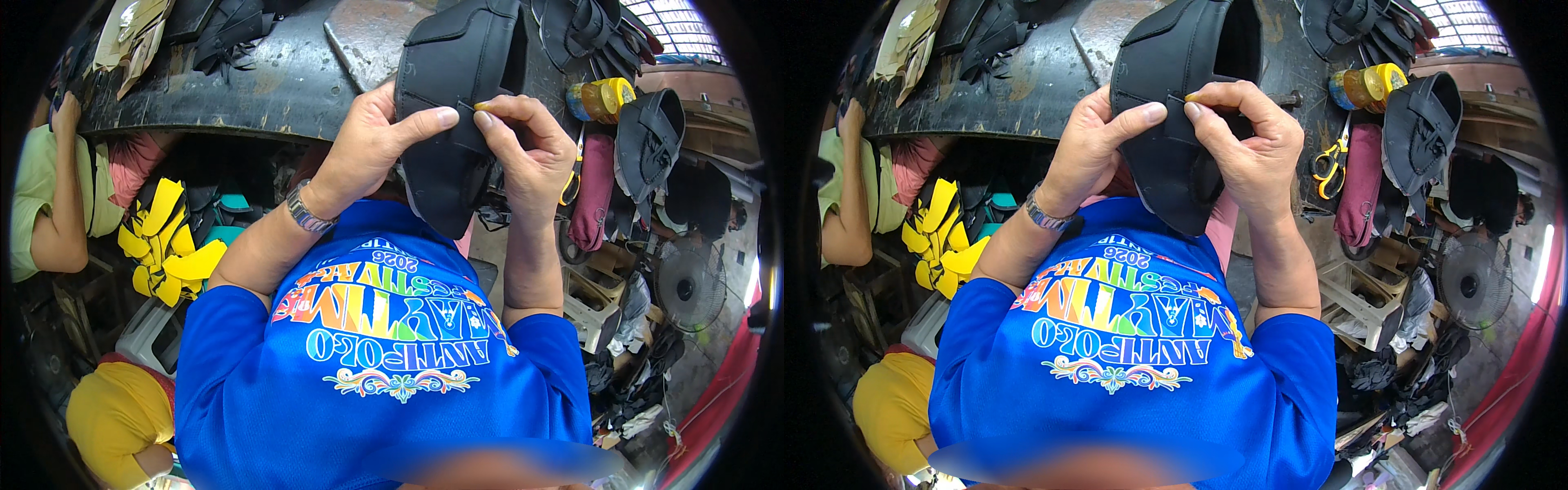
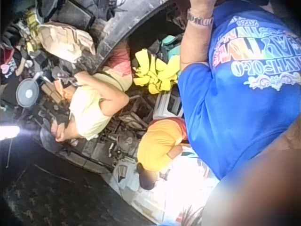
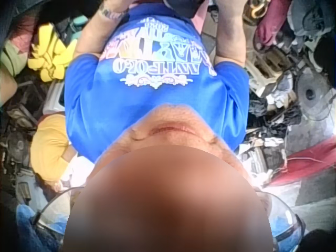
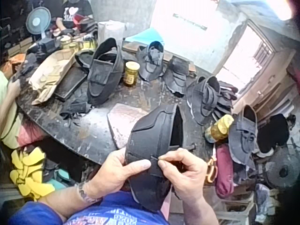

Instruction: The person holds a black sandal and repeatedly presses, pulls, and rubs the strap and sole edges with both hands. They turn the sandal over to inspect the underside, then place it on the table and pick up another sandal to perform similar manipulations. The person continues to handle the sandals, focusing on the strap and sole areas.

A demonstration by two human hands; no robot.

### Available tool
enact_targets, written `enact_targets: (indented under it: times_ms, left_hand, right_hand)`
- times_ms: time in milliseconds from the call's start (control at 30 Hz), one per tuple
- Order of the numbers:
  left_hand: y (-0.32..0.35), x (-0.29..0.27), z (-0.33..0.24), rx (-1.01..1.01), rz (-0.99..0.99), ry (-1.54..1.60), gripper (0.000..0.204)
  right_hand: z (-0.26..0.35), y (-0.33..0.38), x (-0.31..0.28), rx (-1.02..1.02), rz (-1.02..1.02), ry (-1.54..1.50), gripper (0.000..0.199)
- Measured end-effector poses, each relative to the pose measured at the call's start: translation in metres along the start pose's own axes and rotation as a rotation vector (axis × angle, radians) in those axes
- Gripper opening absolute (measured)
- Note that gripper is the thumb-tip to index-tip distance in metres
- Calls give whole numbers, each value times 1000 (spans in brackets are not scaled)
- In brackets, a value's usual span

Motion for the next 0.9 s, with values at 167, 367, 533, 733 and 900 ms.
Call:
enact_targets:
  times_ms: [167,367,533,733,900]
  left_hand:
    - [-1,-3,-1,29,-21,-68,29]
    - [-2,-5,-3,61,-33,-51,26]
    - [-2,-8,-1,25,-22,-81,26]
    - [-5,-10,0,40,-35,-24,25]
    - [-7,-12,1,7,-12,2,24]
  right_hand:
    - [2,1,3,-23,-24,30,6]
    - [4,1,9,-40,-9,60,7]
    - [5,2,14,-51,-3,78,6]
    - [4,-3,14,-30,46,96,7]
    - [6,-9,14,-80,94,159,9]
Point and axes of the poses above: each hand's wrist, its own y-axis away from the middle knuckle, its own x-axis out of the palm, z = x × y, the point moved 9 cm from there along -y, towards the middle knuckle, and after that the axes turned 7 degrees about -z, right-handed, at the moved point
